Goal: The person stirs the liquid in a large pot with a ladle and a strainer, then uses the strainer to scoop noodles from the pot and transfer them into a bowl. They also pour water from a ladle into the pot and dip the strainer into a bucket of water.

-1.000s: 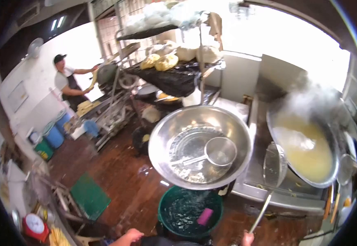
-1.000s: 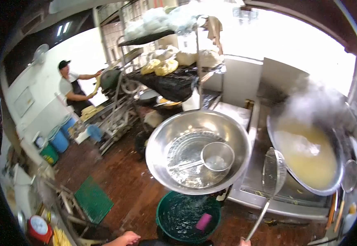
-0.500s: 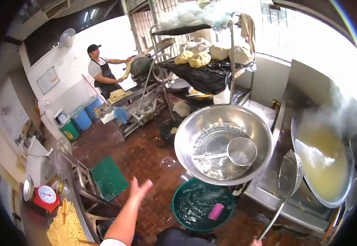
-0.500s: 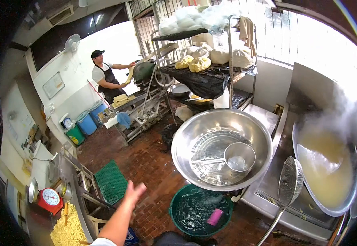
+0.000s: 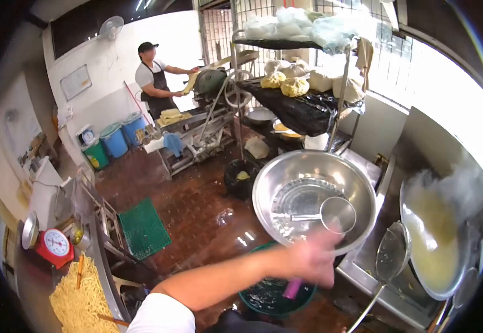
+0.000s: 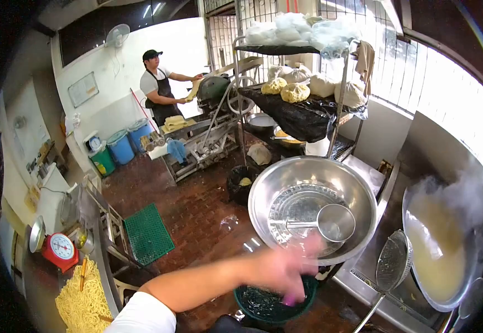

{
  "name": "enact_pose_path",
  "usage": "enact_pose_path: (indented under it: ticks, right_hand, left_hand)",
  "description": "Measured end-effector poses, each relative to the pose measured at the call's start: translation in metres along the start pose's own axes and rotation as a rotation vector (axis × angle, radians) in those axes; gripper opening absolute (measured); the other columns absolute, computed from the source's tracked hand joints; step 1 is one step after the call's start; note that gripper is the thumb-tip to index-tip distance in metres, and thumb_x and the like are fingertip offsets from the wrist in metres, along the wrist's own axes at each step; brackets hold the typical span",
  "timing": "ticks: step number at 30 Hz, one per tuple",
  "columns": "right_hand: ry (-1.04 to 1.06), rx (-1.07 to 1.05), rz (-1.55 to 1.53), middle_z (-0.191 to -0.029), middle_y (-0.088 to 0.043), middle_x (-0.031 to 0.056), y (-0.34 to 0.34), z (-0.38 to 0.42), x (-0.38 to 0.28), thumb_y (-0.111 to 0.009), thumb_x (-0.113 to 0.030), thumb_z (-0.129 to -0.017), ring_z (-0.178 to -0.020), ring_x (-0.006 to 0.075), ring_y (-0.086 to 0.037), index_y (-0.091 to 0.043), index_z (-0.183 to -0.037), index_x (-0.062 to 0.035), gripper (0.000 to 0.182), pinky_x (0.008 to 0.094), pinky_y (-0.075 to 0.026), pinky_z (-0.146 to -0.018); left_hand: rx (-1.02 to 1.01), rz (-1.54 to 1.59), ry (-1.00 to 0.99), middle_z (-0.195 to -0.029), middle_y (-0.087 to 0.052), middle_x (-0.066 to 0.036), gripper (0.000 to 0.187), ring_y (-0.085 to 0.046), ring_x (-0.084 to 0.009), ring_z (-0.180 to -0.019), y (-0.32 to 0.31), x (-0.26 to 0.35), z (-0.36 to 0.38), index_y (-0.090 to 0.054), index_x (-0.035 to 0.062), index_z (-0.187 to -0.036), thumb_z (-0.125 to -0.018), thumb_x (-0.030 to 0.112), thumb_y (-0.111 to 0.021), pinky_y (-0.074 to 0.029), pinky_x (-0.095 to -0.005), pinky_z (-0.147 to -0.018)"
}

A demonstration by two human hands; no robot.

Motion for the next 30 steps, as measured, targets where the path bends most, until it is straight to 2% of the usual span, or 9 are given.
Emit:
enact_pose_path:
  ticks: [2, 4, 6, 10, 12, 14, 26, 28, 30]
  right_hand:
    - [0.140, 0.016, 0.102, -0.077, -0.064, 0.0183, 0.020, 0.040, -0.063, -0.064, -0.048, -0.079, -0.072, 0.0313, -0.058, -0.063, -0.084, 0.0054, 0.054, 0.0408, -0.046, -0.069]
    - [0.195, 0.118, 0.193, -0.079, -0.064, 0.0199, 0.034, 0.042, -0.079, -0.063, -0.049, -0.080, -0.073, 0.0338, -0.058, -0.063, -0.087, 0.0050, 0.054, 0.0413, -0.046, -0.070]
    - [0.246, 0.219, 0.291, -0.082, -0.064, 0.0225, 0.055, 0.066, -0.105, -0.061, -0.053, -0.079, -0.076, 0.0377, -0.059, -0.064, -0.091, 0.0038, 0.058, 0.0422, -0.045, -0.071]
    - [0.267, 0.252, 0.301, -0.077, -0.064, 0.0192, 0.074, 0.066, -0.102, -0.061, -0.055, -0.078, -0.072, 0.0356, -0.060, -0.065, -0.086, 0.0001, 0.055, 0.0423, -0.046, -0.067]
    - [0.277, 0.294, 0.325, -0.073, -0.063, 0.0179, 0.085, 0.074, -0.108, -0.062, -0.053, -0.078, -0.068, 0.0340, -0.059, -0.064, -0.082, -0.0005, 0.053, 0.0416, -0.045, -0.065]
    - [0.292, 0.295, 0.282, -0.072, -0.063, 0.0177, 0.090, 0.085, -0.125, -0.063, -0.053, -0.078, -0.067, 0.0332, -0.058, -0.063, -0.081, -0.0002, 0.053, 0.0412, -0.045, -0.064]
    - [0.513, 0.318, 0.039, -0.068, -0.061, 0.0205, 0.106, 0.084, -0.225, -0.063, -0.042, -0.083, -0.061, 0.0324, -0.055, -0.062, -0.078, 0.0034, 0.046, 0.0404, -0.042, -0.058]
    - [0.540, 0.309, -0.062, -0.067, -0.061, 0.0199, 0.108, 0.077, -0.245, -0.063, -0.041, -0.084, -0.059, 0.0323, -0.054, -0.061, -0.077, 0.0031, 0.045, 0.0405, -0.042, -0.057]
    - [0.520, 0.264, -0.092, -0.066, -0.061, 0.0185, 0.118, 0.061, -0.260, -0.061, -0.040, -0.086, -0.059, 0.0325, -0.054, -0.061, -0.076, 0.0025, 0.043, 0.0398, -0.042, -0.057]
  left_hand:
    - [-0.255, -0.413, -0.325, -0.135, -0.040, -0.023, 0.077, -0.044, -0.0319, -0.121, -0.073, -0.028, 0.009, -0.042, -0.0023, -0.129, -0.069, 0.032, -0.075, -0.037, -0.0399, -0.100]
    - [-0.351, -0.434, 0.119, -0.132, -0.044, -0.021, 0.073, -0.045, -0.0330, -0.120, -0.088, -0.119, 0.025, -0.040, -0.0003, -0.131, -0.075, 0.035, -0.069, -0.038, -0.0368, -0.099]
    - [0.063, -0.272, 0.122, -0.119, -0.055, -0.020, 0.068, -0.056, -0.0315, -0.106, -0.056, -0.183, 0.053, -0.049, 0.0009, -0.124, -0.074, 0.043, -0.069, -0.044, -0.0378, -0.090]
    - [0.559, -0.081, 0.701, -0.116, -0.058, -0.020, 0.071, -0.058, -0.0303, -0.105, -0.036, -0.375, 0.185, -0.051, -0.0008, -0.122, -0.074, 0.050, -0.065, -0.047, -0.0370, -0.087]
    - [0.456, -0.229, 0.938, -0.105, -0.062, -0.021, 0.066, -0.061, -0.0323, -0.092, -0.067, -0.485, 0.249, -0.062, -0.0019, -0.104, -0.072, 0.056, -0.062, -0.048, -0.0407, -0.077]
    - [-0.019, -0.211, 1.127, -0.100, -0.063, -0.021, 0.070, -0.060, -0.0321, -0.095, -0.123, -0.560, 0.296, -0.063, -0.0006, -0.104, -0.069, 0.060, -0.062, -0.047, -0.0384, -0.082]
    - [0.443, 0.125, 1.334, -0.091, -0.067, -0.015, 0.056, -0.063, -0.0265, -0.080, -0.112, -0.527, 0.306, -0.069, 0.0030, -0.091, -0.068, 0.054, -0.067, -0.049, -0.0372, -0.072]
    - [0.552, 0.158, 1.163, -0.065, -0.055, -0.006, 0.046, -0.052, -0.0205, -0.057, -0.104, -0.514, 0.276, -0.064, 0.0036, -0.077, -0.075, 0.050, -0.064, -0.043, -0.0348, -0.050]
    - [0.533, 0.065, 1.204, -0.083, -0.060, -0.012, 0.051, -0.057, -0.0264, -0.077, -0.109, -0.516, 0.262, -0.066, 0.0033, -0.085, -0.073, 0.053, -0.063, -0.045, -0.0373, -0.067]
Point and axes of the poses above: each hand's wrist, its own z-axis away from the middle knuckle, its own y-axis out of the back of the hand, x = y × z, the point moved 10 cm from there along -z, towards the middle knuckle
